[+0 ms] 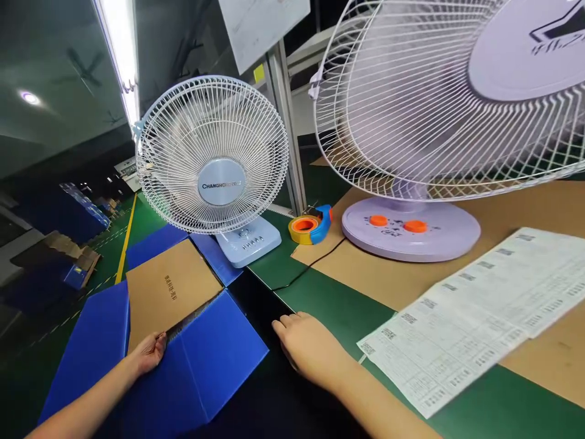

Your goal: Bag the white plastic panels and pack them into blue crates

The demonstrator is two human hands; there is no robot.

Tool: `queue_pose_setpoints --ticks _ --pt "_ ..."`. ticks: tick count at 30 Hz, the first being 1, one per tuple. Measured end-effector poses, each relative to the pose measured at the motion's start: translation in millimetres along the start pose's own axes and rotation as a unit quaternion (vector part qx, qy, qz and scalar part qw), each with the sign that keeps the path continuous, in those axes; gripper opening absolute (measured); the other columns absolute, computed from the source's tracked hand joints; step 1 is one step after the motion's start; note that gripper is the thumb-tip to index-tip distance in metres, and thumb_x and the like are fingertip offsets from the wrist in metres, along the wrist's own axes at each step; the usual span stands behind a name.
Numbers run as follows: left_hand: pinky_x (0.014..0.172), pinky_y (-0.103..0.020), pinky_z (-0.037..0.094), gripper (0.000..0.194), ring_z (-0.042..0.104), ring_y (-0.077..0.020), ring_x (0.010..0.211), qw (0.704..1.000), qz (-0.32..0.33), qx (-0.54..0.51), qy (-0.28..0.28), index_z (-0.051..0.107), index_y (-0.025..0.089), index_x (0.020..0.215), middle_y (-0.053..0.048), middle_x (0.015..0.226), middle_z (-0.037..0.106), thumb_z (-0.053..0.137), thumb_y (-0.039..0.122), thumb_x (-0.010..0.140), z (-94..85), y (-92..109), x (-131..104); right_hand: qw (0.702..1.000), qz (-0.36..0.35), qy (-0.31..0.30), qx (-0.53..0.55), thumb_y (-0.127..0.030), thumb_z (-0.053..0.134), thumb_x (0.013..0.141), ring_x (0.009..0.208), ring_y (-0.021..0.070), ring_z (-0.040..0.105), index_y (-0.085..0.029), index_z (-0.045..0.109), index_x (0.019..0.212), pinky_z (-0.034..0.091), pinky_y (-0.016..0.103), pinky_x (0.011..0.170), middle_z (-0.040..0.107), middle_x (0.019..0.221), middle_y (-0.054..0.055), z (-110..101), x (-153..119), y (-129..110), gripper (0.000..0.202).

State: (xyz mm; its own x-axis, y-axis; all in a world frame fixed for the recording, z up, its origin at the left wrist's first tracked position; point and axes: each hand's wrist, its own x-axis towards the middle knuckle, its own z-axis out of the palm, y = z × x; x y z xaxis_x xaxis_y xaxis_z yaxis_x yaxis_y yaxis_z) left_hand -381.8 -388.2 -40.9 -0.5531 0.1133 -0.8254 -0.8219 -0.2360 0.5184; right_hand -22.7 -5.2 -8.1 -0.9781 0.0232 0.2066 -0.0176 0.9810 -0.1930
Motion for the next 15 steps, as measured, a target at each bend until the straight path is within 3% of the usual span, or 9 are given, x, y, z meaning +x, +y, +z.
queue_pose_setpoints --ticks 5,7,8,9,11,12,13,15 --pt "0.032 -0.011 0.04 0.053 0.054 -0.0087 0.032 0.998 -0.043 0.053 -0.002 0.058 0.015 0.079 0.0 0.051 0.055 0.04 0.046 0.118 -4.3 0 -10 0.999 -0.021 0.02 0.016 -0.005 0.047 0.099 0.072 0.0237 0.067 -0.018 0.068 0.096 0.047 0.04 0.073 0.069 0.083 0.006 0 0 9 0.025" --pt "0.031 -0.013 0.036 0.061 0.054 -0.0095 0.034 0.985 -0.048 0.162 -0.016 0.06 0.015 0.079 -0.002 0.054 0.059 0.04 0.06 0.115 1.0 -3 -11 0.999 -0.028 0.034 0.022 -0.004 0.046 0.099 0.072 0.0238 0.067 -0.018 0.069 0.097 0.048 0.039 0.073 0.069 0.083 0.006 2 -1 12 0.027" --pt "0.031 -0.015 0.035 0.065 0.055 -0.0106 0.036 0.962 -0.017 0.273 -0.024 0.06 0.015 0.079 -0.003 0.057 0.061 0.039 0.066 0.114 5.7 -5 -10 0.998 -0.032 0.041 0.025 -0.004 0.046 0.099 0.072 0.0238 0.067 -0.018 0.07 0.098 0.049 0.039 0.074 0.069 0.083 0.006 4 -1 13 0.028" --pt "0.034 -0.018 0.038 0.067 0.058 -0.0127 0.039 0.914 0.04 0.404 -0.026 0.061 0.016 0.08 -0.005 0.06 0.064 0.037 0.071 0.112 11.6 -6 -9 0.998 -0.036 0.049 0.027 -0.004 0.045 0.1 0.072 0.0237 0.067 -0.018 0.07 0.098 0.05 0.039 0.074 0.069 0.083 0.005 5 -2 14 0.029" --pt "0.047 -0.026 0.052 0.069 0.07 -0.0198 0.056 0.765 0.183 0.617 -0.015 0.064 0.018 0.084 -0.01 0.073 0.073 0.04 0.078 0.106 25.5 -5 -2 0.997 -0.042 0.063 0.028 -0.004 0.043 0.101 0.071 0.0233 0.067 -0.018 0.07 0.098 0.051 0.039 0.074 0.069 0.081 0.005 8 -2 17 0.031" --pt "0.059 -0.032 0.06 0.067 0.077 -0.0247 0.072 0.704 0.244 0.667 -0.001 0.067 0.018 0.09 -0.013 0.086 0.078 0.044 0.08 0.103 32.0 -2 3 0.996 -0.046 0.071 0.026 -0.004 0.042 0.101 0.07 0.023 0.067 -0.018 0.071 0.098 0.052 0.039 0.074 0.068 0.08 0.005 9 -2 18 0.033" --pt "0.075 -0.037 0.064 0.065 0.08 -0.0296 0.093 0.664 0.287 0.69 0.014 0.069 0.018 0.097 -0.016 0.102 0.081 0.049 0.08 0.1 37.3 3 9 0.995 -0.05 0.08 0.025 -0.004 0.04 0.102 0.068 0.0228 0.067 -0.018 0.071 0.098 0.052 0.039 0.073 0.068 0.079 0.005 10 -2 19 0.034" --pt "0.106 -0.043 0.058 0.063 0.067 -0.0359 0.137 0.634 0.316 0.704 0.044 0.07 0.02 0.119 -0.018 0.141 0.074 0.059 0.077 0.094 41.6 13 23 0.992 -0.058 0.103 0.03 -0.005 0.039 0.103 0.067 0.0223 0.068 -0.018 0.072 0.101 0.053 0.038 0.071 0.069 0.078 0.005 11 -2 21 0.035"
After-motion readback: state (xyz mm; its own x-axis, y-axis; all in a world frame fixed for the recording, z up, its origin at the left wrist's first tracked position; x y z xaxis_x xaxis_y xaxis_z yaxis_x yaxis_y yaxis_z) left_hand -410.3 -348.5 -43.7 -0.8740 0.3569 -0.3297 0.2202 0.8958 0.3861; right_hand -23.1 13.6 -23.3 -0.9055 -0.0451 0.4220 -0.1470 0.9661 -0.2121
